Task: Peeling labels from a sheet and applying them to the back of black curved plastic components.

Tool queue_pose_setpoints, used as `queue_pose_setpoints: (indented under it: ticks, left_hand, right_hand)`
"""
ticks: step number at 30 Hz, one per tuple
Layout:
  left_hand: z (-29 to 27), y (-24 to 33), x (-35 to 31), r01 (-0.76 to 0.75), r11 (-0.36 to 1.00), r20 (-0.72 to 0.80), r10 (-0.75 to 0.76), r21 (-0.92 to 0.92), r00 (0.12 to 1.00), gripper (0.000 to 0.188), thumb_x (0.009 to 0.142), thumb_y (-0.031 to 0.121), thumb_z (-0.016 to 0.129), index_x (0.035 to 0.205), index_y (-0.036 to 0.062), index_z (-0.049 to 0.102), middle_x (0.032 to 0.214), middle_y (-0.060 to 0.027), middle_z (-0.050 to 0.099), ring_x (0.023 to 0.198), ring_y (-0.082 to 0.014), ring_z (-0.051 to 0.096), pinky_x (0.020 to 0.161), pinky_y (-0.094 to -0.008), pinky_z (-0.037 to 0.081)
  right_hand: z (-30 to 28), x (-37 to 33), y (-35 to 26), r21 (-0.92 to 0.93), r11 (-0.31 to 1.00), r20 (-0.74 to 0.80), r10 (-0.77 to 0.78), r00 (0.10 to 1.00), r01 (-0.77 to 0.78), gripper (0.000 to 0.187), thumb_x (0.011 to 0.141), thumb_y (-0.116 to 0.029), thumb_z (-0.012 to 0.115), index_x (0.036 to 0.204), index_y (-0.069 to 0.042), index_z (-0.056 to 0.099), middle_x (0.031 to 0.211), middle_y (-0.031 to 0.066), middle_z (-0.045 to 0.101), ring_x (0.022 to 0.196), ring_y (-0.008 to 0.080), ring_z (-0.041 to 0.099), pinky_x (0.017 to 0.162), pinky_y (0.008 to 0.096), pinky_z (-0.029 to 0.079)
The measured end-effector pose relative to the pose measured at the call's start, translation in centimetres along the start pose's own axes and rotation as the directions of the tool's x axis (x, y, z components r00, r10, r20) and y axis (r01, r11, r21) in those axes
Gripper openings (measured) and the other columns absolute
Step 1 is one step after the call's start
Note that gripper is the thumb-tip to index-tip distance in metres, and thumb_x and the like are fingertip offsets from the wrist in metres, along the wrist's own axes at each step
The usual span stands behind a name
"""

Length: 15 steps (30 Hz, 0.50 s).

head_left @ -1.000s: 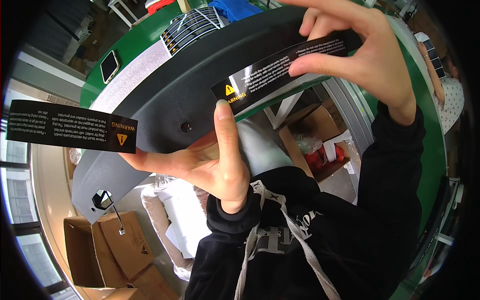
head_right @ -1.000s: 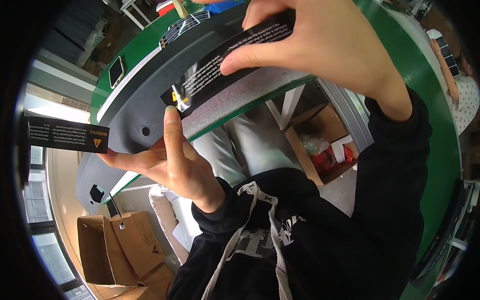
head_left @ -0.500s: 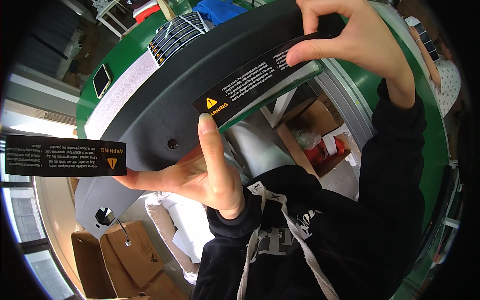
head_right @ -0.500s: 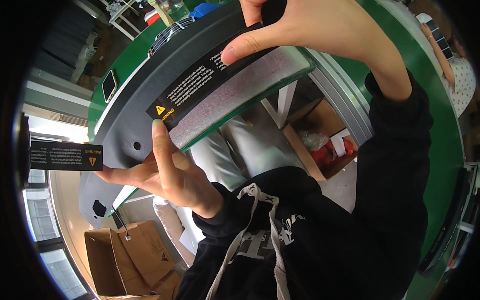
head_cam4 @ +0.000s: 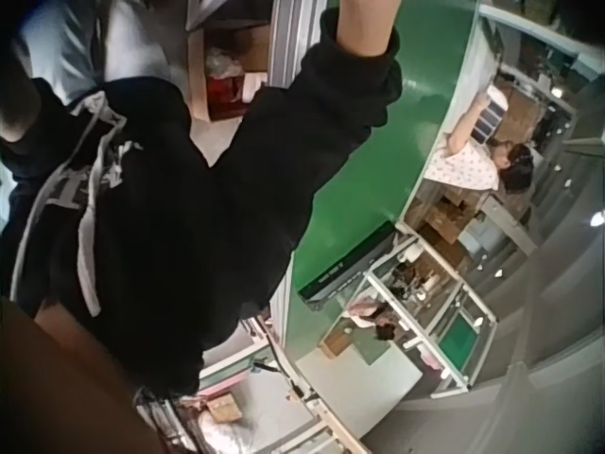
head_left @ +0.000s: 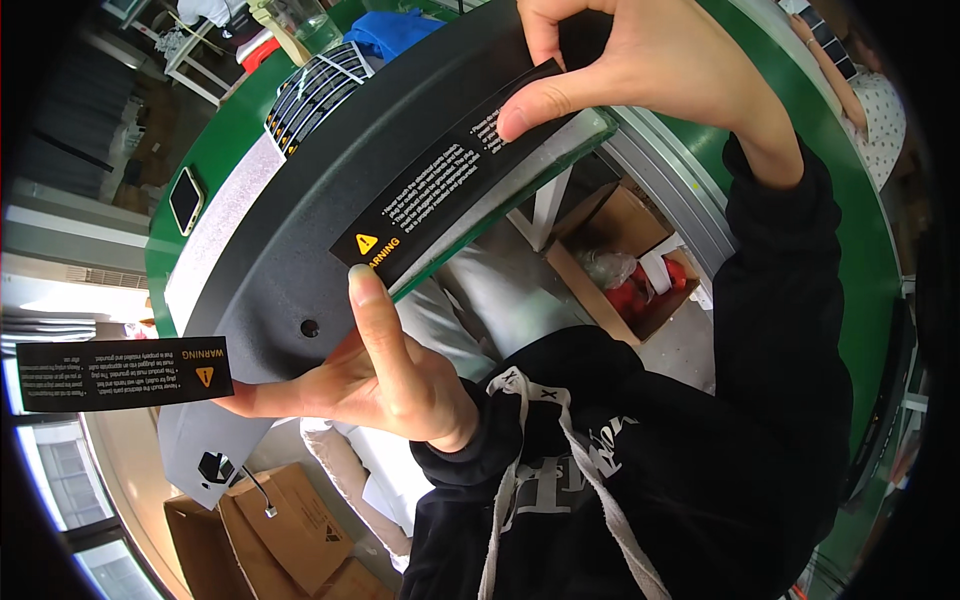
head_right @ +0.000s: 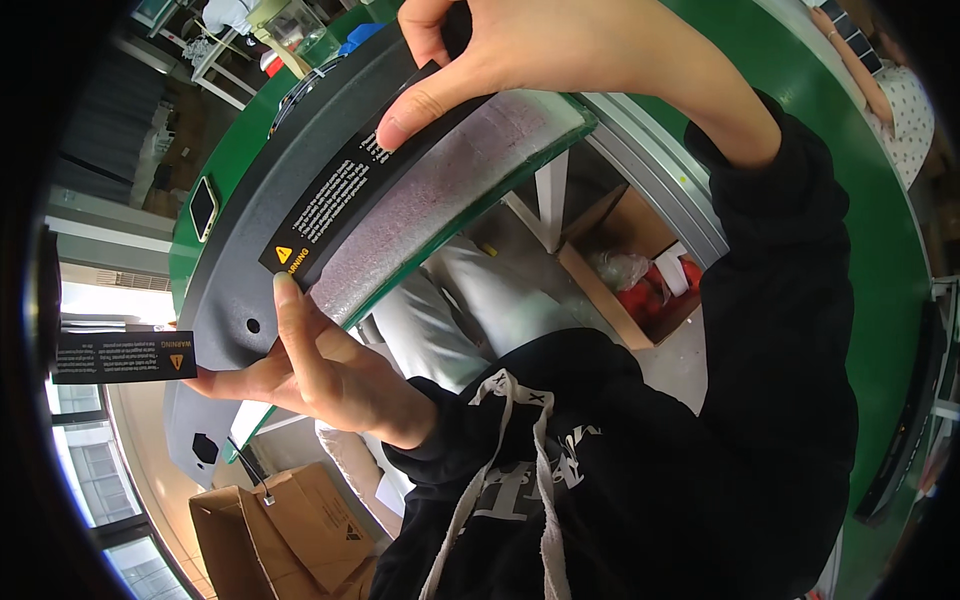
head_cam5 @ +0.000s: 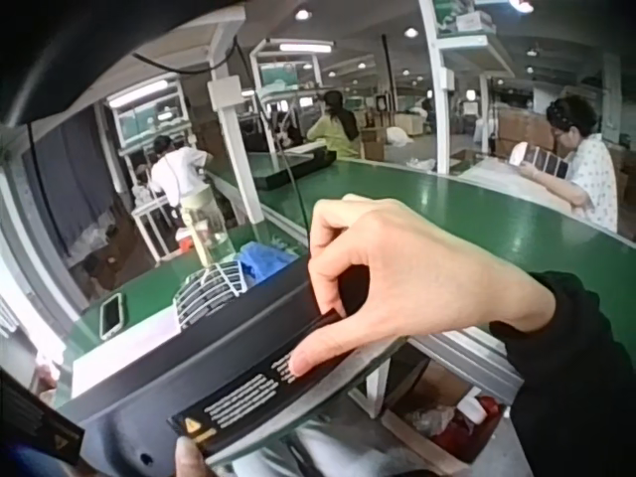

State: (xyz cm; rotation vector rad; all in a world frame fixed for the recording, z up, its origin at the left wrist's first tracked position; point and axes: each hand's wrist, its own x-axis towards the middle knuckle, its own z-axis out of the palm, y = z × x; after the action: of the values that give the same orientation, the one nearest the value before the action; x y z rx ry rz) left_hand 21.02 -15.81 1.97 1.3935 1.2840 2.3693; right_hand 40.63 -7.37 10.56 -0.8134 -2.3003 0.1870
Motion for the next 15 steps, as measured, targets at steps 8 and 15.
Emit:
queue_pose_setpoints:
  ticks: [8, 15]
  left_hand:
    - [0.22, 0.13, 0.04, 0.039, 0.995, 0.001, -0.039, -0.089, 0.999, 0.081, 0.08, -0.002, 0.06, 0.145, 0.0102, 0.014, 0.127, -0.0214, 0.044, 0.11, -0.0263, 0.056, 0.095, -0.0359, 0.048]
    - [0.14, -0.02, 0.03, 0.024, 0.994, 0.0, -0.024, -0.105, 1.0, 0.082, 0.08, -0.004, 0.059, 0.146, 0.0109, 0.013, 0.128, -0.0218, 0.044, 0.11, -0.0261, 0.056, 0.097, -0.0375, 0.047]
  right_hand:
    - [-0.27, -0.43, -0.73, -0.084, 0.996, -0.005, 0.025, 1.0, -0.025, 0.044, 0.063, -0.038, 0.086, 0.059, -0.004, 0.06, 0.077, 0.0037, 0.05, 0.075, 0.0161, 0.049, 0.062, 0.0276, 0.036]
    - [-0.12, -0.5, -0.22, -0.046, 0.999, -0.013, 0.009, 1.0, -0.009, 0.045, 0.064, -0.04, 0.085, 0.059, -0.004, 0.058, 0.076, 0.0037, 0.05, 0.076, 0.0171, 0.048, 0.063, 0.028, 0.036]
